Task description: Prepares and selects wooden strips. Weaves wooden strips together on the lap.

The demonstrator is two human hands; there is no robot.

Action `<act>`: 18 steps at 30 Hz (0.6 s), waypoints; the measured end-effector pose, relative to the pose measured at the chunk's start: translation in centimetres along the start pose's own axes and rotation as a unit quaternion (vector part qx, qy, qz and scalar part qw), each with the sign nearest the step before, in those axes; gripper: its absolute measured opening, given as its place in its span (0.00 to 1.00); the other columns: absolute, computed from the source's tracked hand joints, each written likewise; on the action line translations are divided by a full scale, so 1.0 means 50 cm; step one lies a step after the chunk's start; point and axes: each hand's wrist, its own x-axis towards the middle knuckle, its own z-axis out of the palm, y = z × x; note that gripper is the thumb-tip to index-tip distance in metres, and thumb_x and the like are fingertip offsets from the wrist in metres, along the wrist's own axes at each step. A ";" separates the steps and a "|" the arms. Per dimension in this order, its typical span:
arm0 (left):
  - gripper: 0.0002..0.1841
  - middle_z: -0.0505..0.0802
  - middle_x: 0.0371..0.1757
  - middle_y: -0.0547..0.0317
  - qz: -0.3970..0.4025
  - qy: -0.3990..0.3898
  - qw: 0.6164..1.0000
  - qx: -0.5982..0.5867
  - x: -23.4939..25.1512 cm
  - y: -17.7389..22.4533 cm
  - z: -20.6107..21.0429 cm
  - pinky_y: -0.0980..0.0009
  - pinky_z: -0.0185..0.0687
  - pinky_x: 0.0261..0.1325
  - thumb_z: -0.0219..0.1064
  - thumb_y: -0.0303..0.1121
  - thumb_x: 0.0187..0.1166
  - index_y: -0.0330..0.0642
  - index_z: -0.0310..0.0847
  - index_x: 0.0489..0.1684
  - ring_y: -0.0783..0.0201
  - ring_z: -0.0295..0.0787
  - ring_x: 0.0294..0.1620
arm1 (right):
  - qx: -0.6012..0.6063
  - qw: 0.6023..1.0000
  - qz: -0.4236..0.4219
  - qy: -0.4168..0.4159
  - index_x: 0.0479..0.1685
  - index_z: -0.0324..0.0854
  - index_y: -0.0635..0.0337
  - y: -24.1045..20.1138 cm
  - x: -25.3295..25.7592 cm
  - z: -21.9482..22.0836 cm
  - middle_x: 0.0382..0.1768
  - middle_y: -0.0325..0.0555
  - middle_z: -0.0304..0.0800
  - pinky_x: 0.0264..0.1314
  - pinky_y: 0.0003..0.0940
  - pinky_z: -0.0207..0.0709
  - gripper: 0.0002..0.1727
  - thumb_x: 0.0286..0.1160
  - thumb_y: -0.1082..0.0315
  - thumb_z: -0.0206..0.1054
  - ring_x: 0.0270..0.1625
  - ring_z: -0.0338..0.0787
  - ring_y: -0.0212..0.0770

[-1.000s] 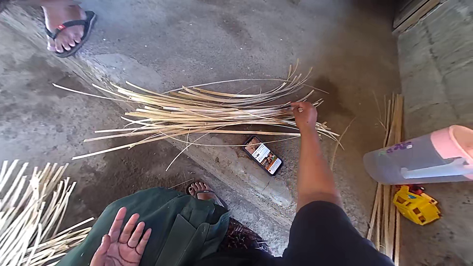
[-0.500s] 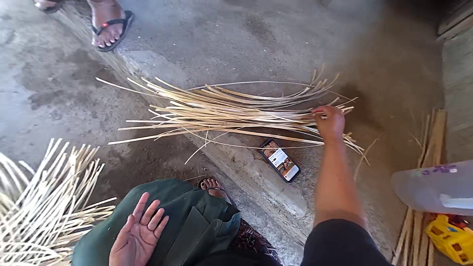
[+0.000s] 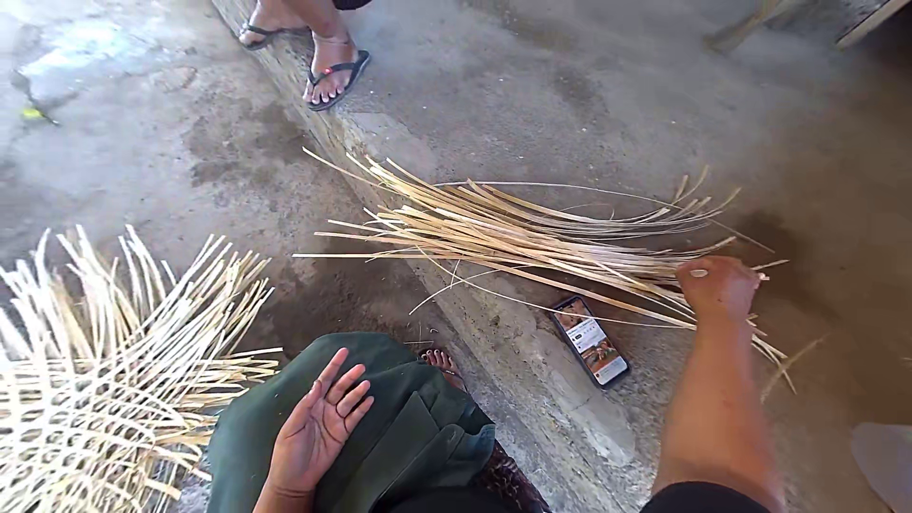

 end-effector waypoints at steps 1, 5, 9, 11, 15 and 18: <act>0.26 0.85 0.76 0.47 0.001 -0.002 1.000 -0.001 0.000 -0.001 0.000 0.53 0.82 0.73 0.49 0.46 0.92 0.51 0.71 0.86 0.50 0.87 0.71 | 0.000 1.000 -0.005 0.000 0.46 0.91 0.63 -0.004 0.001 0.005 0.64 0.68 0.86 0.79 0.77 0.58 0.11 0.73 0.65 0.74 0.74 0.77 0.73; 0.26 0.86 0.75 0.48 0.003 0.005 1.000 0.010 0.000 -0.003 0.000 0.53 0.83 0.73 0.49 0.46 0.92 0.52 0.71 0.86 0.51 0.88 0.71 | 0.055 0.996 -0.073 0.015 0.47 0.92 0.61 -0.043 0.013 0.028 0.64 0.66 0.87 0.79 0.76 0.60 0.10 0.67 0.72 0.77 0.74 0.78 0.71; 0.26 0.87 0.75 0.51 0.006 0.007 1.000 0.025 0.002 -0.004 -0.001 0.54 0.83 0.72 0.50 0.48 0.91 0.53 0.72 0.86 0.53 0.88 0.70 | 0.157 0.976 -0.148 -0.023 0.63 0.87 0.60 -0.173 0.015 0.053 0.67 0.62 0.86 0.80 0.66 0.69 0.17 0.81 0.64 0.67 0.75 0.81 0.64; 0.26 0.87 0.75 0.52 0.007 0.012 0.999 0.029 0.002 -0.005 -0.001 0.55 0.85 0.71 0.50 0.48 0.91 0.54 0.72 0.85 0.54 0.89 0.70 | 0.173 0.964 -0.196 -0.051 0.73 0.83 0.57 -0.243 0.003 0.079 0.71 0.58 0.85 0.83 0.61 0.68 0.23 0.88 0.55 0.61 0.78 0.79 0.59; 0.26 0.87 0.75 0.52 0.009 0.017 0.999 0.033 -0.003 -0.006 -0.002 0.56 0.85 0.71 0.48 0.48 0.92 0.54 0.72 0.86 0.55 0.89 0.70 | 0.127 0.967 -0.197 -0.104 0.60 0.89 0.59 -0.326 -0.032 0.135 0.62 0.56 0.91 0.77 0.60 0.74 0.26 0.93 0.50 0.51 0.71 0.86 0.57; 0.26 0.86 0.75 0.50 0.010 0.018 1.000 0.017 -0.007 -0.006 -0.003 0.55 0.84 0.72 0.49 0.47 0.92 0.52 0.72 0.86 0.53 0.88 0.71 | 0.118 0.977 -0.110 -0.140 0.53 0.90 0.61 -0.355 -0.021 0.128 0.56 0.57 0.93 0.69 0.64 0.77 0.26 0.93 0.50 0.51 0.65 0.89 0.58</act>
